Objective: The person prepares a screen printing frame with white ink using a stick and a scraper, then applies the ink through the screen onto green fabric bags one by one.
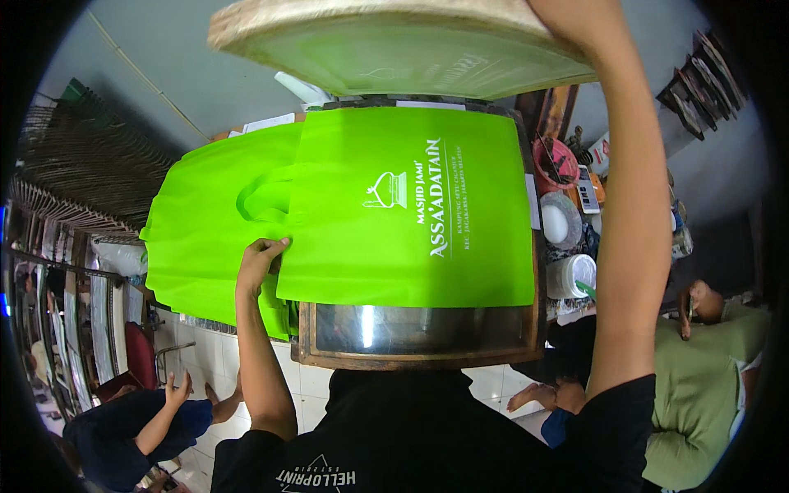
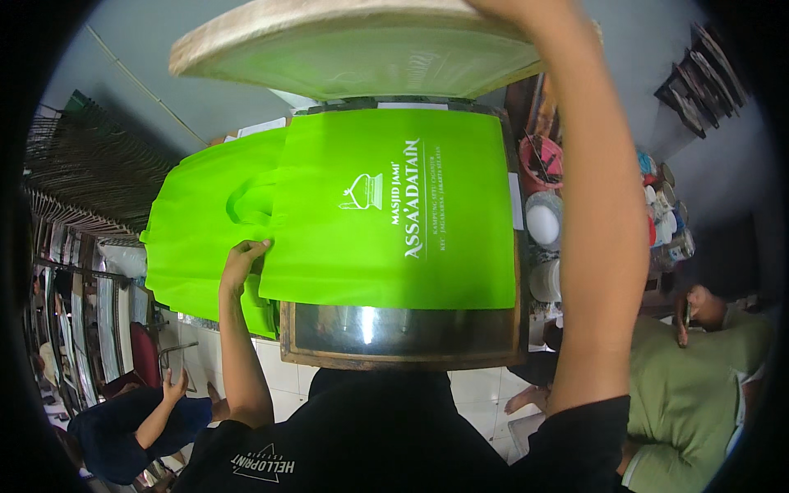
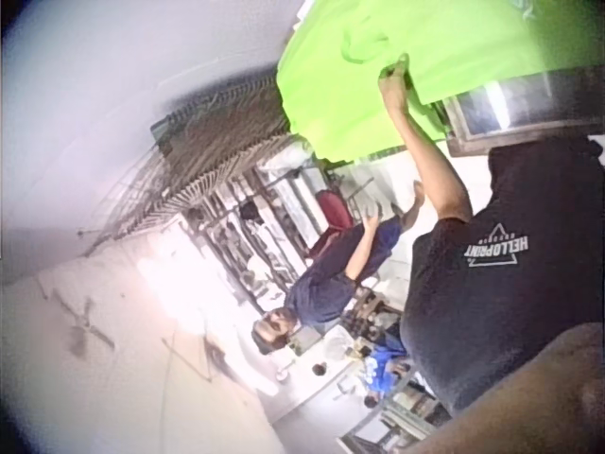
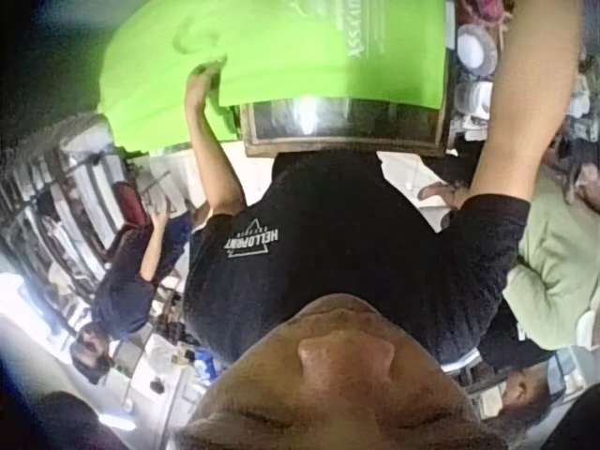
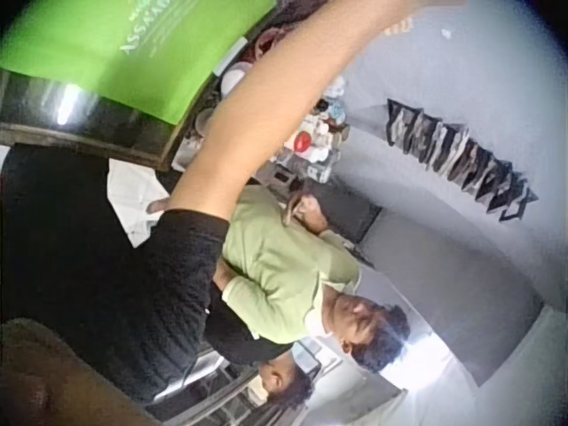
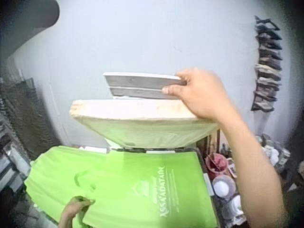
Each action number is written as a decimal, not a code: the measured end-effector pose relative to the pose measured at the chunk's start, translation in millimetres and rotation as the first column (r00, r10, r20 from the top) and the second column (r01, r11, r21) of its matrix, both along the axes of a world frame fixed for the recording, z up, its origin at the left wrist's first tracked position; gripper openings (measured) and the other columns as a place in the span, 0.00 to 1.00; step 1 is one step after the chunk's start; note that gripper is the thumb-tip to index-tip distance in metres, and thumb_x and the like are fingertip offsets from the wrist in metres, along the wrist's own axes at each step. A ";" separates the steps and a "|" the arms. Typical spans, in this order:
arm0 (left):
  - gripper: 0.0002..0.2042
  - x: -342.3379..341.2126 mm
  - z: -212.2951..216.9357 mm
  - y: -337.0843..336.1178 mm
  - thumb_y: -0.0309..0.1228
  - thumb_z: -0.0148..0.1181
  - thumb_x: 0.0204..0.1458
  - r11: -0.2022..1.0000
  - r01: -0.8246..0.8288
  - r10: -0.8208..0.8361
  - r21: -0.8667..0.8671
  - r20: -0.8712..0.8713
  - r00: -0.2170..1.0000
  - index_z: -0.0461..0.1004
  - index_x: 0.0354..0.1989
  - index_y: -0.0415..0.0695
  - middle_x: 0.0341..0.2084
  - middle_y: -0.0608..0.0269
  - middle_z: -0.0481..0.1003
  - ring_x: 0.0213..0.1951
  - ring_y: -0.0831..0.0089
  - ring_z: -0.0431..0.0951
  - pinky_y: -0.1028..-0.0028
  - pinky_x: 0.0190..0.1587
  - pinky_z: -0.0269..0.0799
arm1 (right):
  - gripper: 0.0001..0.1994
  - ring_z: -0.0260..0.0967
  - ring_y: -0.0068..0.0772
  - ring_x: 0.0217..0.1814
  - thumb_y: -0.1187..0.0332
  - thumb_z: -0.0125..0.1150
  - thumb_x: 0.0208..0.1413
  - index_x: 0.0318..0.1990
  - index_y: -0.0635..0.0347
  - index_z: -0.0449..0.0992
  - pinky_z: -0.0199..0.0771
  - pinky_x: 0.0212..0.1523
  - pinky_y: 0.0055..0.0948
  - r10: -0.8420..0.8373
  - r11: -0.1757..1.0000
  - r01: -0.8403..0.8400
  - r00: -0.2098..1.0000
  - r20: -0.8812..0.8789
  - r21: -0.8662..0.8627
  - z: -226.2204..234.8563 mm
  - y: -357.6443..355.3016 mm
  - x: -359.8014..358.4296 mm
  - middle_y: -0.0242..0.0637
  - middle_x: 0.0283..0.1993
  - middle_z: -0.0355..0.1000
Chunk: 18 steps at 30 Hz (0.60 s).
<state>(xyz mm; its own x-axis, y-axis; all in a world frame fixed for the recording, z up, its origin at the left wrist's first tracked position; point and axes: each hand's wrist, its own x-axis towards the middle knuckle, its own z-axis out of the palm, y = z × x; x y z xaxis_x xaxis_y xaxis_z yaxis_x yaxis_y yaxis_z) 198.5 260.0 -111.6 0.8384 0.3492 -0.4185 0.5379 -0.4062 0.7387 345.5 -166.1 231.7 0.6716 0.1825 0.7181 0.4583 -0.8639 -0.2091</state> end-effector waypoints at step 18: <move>0.16 2.9 41.9 38.8 0.35 0.69 0.56 0.995 -0.053 0.074 -0.086 0.270 0.960 0.66 0.24 0.48 0.23 0.80 0.57 0.27 0.82 0.55 0.75 0.30 0.52 | 0.24 0.78 0.44 0.42 0.55 0.71 0.54 0.45 0.73 0.82 0.75 0.49 0.38 0.060 0.998 -0.061 0.997 -0.048 -0.024 46.2 -1.5 82.7 0.55 0.40 0.81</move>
